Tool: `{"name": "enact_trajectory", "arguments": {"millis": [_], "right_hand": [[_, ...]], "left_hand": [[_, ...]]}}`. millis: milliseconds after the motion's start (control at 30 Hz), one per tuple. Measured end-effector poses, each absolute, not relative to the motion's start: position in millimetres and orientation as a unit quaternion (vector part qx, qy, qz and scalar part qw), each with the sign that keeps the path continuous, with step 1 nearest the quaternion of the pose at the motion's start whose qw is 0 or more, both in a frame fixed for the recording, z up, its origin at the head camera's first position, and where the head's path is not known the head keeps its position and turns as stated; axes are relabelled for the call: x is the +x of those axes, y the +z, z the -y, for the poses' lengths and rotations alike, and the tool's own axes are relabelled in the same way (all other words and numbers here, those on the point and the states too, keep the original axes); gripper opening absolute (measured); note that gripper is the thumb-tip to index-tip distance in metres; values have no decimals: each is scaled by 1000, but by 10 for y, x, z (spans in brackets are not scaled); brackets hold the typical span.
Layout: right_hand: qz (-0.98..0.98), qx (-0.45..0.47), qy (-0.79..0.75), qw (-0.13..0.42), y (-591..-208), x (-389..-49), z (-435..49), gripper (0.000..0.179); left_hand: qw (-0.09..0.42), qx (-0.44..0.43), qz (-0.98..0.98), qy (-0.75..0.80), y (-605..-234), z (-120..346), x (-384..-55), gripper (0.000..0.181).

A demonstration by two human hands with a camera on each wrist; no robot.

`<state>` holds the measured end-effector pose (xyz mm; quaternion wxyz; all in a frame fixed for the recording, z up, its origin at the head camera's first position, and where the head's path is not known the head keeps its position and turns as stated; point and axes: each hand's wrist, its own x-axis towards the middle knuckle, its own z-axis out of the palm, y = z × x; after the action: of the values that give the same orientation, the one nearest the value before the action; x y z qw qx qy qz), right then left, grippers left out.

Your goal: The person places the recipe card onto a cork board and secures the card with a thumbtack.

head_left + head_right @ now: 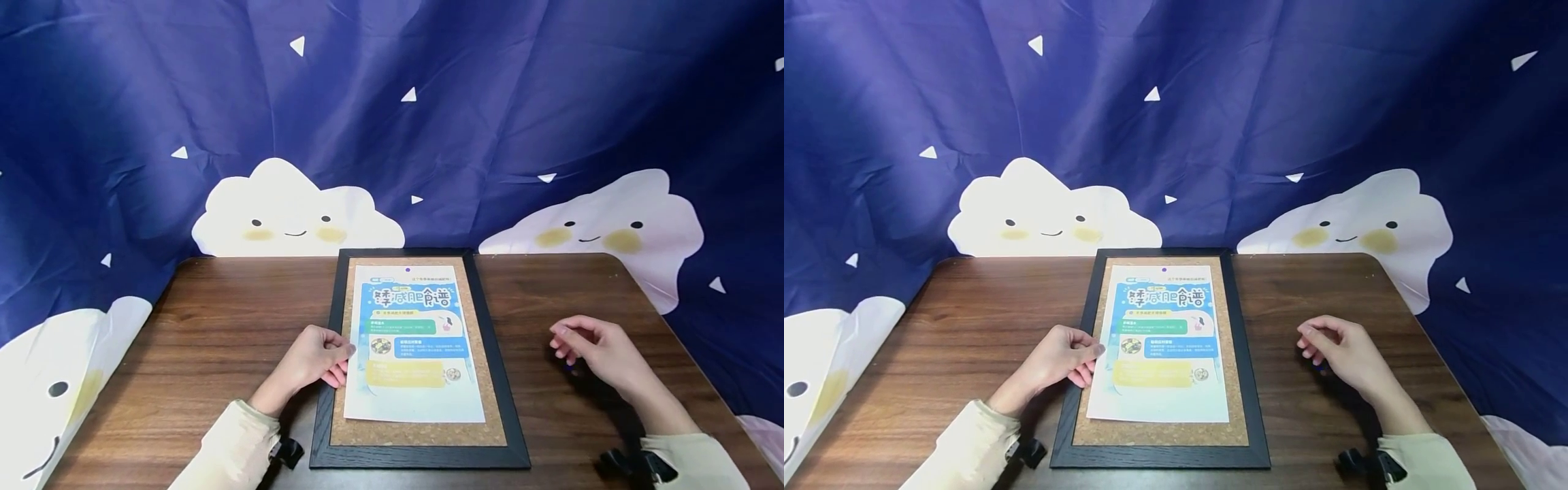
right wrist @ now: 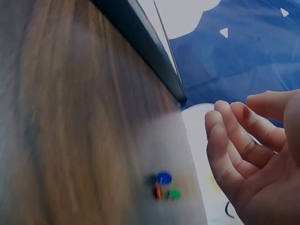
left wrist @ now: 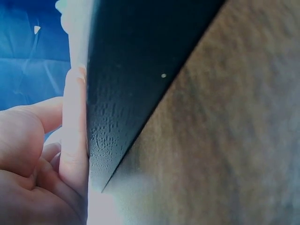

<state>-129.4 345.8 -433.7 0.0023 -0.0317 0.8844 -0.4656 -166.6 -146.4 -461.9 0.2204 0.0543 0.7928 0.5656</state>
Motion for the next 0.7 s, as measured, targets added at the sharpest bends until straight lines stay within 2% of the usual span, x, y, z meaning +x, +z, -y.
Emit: {"name": "enact_trajectory", "arguments": {"millis": [133,400,533,700], "right_hand": [[-894,-6,-448,-5,-4378,-1209,-3555,23],[-941,2,-333,-64,-4512,-1092,-3711,11],[-943,17,-329,-44,-4557,-1079,-3754,10],[-944,32,-328,-4,-4581,-1117,-3775,18]], "left_hand": [[220,55,-792,566,-4625,1465,-1665,21],[221,54,-794,564,-4622,1459,-1668,21],[223,55,-791,567,-4626,1457,-1670,21],[223,53,-791,568,-4626,1459,-1673,21]]}}
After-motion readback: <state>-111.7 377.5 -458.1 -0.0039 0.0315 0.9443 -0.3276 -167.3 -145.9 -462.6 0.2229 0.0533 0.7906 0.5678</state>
